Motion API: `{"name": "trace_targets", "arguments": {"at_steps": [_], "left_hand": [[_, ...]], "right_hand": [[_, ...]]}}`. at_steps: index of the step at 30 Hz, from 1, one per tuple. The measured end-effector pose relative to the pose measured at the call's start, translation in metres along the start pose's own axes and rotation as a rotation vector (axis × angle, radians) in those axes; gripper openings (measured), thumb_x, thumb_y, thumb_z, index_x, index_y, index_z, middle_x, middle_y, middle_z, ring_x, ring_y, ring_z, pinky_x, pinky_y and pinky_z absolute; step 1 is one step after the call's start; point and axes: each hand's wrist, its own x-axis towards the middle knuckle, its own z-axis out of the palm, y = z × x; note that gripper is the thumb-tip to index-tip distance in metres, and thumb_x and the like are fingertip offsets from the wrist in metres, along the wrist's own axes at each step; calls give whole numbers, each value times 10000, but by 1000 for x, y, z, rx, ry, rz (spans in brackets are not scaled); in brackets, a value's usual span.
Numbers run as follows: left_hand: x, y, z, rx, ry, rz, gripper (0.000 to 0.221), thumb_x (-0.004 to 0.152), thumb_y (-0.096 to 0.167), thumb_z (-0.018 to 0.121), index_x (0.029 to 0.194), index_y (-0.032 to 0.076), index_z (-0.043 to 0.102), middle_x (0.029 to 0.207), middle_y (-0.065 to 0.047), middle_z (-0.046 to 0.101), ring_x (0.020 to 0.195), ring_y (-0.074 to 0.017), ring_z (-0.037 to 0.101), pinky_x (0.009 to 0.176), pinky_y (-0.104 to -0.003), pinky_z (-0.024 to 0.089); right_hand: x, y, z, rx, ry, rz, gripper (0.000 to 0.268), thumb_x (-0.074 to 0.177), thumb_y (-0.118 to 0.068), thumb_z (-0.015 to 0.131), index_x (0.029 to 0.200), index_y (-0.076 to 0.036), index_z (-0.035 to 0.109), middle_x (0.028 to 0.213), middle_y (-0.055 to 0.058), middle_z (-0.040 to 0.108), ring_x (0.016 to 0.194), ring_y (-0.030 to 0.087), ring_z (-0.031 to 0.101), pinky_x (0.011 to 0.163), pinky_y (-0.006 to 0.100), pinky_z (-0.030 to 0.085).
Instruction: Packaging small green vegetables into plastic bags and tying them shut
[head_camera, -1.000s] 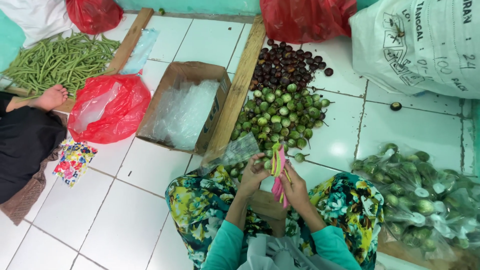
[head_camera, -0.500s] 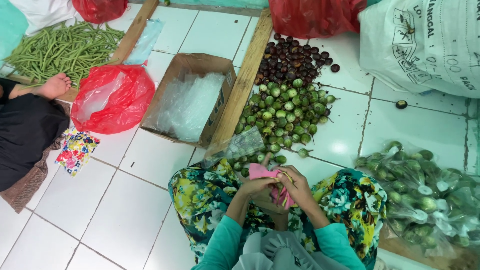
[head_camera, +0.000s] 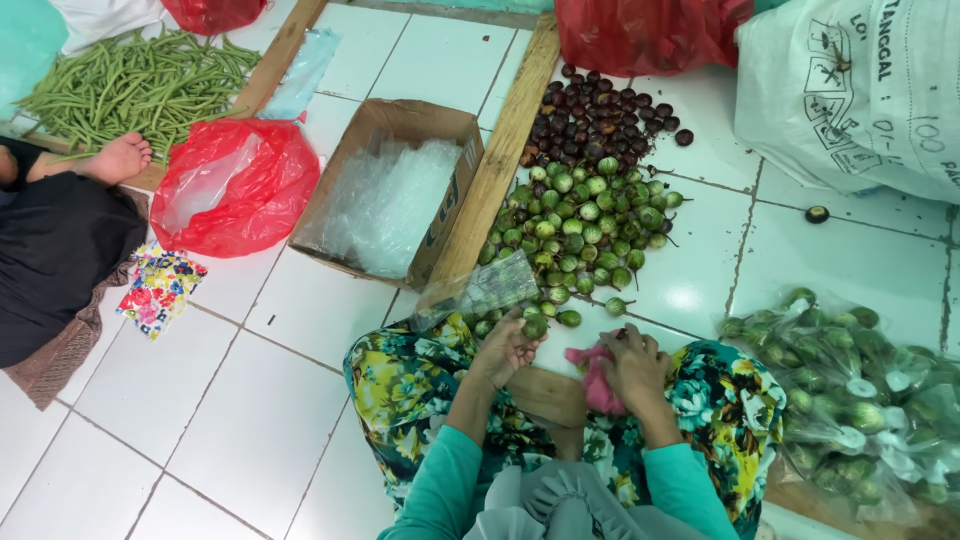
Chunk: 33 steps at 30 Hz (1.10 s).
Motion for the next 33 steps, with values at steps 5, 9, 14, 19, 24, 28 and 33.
{"name": "trace_targets", "arguments": {"at_steps": [5, 9, 14, 19, 24, 28, 33], "left_hand": [[20, -38, 15, 71, 84, 75, 829, 1003, 239, 707, 1619, 28, 194, 927, -123, 590, 808, -226, 683, 666, -302, 589], [23, -43, 34, 194, 119, 74, 714, 990, 287, 710, 1555, 94, 318, 978, -125, 677, 839, -222, 739, 664, -274, 603], [1, 38, 86, 1037, 385, 324, 689, 1026, 626, 488, 1370, 33, 549, 1264, -234, 621, 1205, -378, 623, 921, -474, 525], [98, 38, 59, 1767, 850, 402, 710, 949, 642, 576, 1254, 12, 458, 1177, -230, 543, 1095, -326, 673, 712, -410, 648], [124, 30, 40, 1983, 939, 369, 680, 839, 559, 740, 1151, -8, 531, 993, -197, 599, 964, -322, 702, 708, -418, 650], [116, 20, 9, 1725, 641, 369, 335, 959, 298, 672, 915, -32, 635, 759, -169, 659, 754, -316, 737, 575, -414, 629], [91, 1, -32, 1067, 375, 518, 179, 926, 154, 728, 831, 2, 733, 686, -162, 692, 641, -217, 691, 429, -327, 499]], "right_hand": [[-1, -44, 27, 420, 326, -452, 609, 853, -264, 808, 1435, -308, 635, 1349, 184, 589, 1198, 429, 583, 963, 548, 488], [20, -32, 50, 617, 440, -530, 370, 981, -185, 671, 1340, -249, 727, 1190, 196, 662, 1162, 414, 648, 973, 497, 522], [25, -25, 32, 778, 442, -373, 317, 1062, -210, 597, 1350, -188, 729, 1095, 150, 733, 1060, 347, 702, 949, 476, 530], [28, -20, 33, 795, 440, -294, 300, 1067, -215, 605, 1333, -179, 741, 1102, 132, 756, 1058, 327, 704, 952, 474, 523], [27, -23, 30, 799, 424, -262, 271, 1048, -238, 635, 1271, -174, 775, 1082, 113, 788, 1016, 303, 727, 936, 470, 536], [30, -19, 29, 831, 343, -229, 229, 1049, -234, 645, 1155, -99, 796, 1209, 108, 768, 1140, 348, 685, 985, 504, 508], [21, -33, 9, 1093, 265, -195, 344, 1045, -127, 648, 752, 36, 726, 989, 187, 797, 1168, 325, 700, 965, 460, 534]]}}
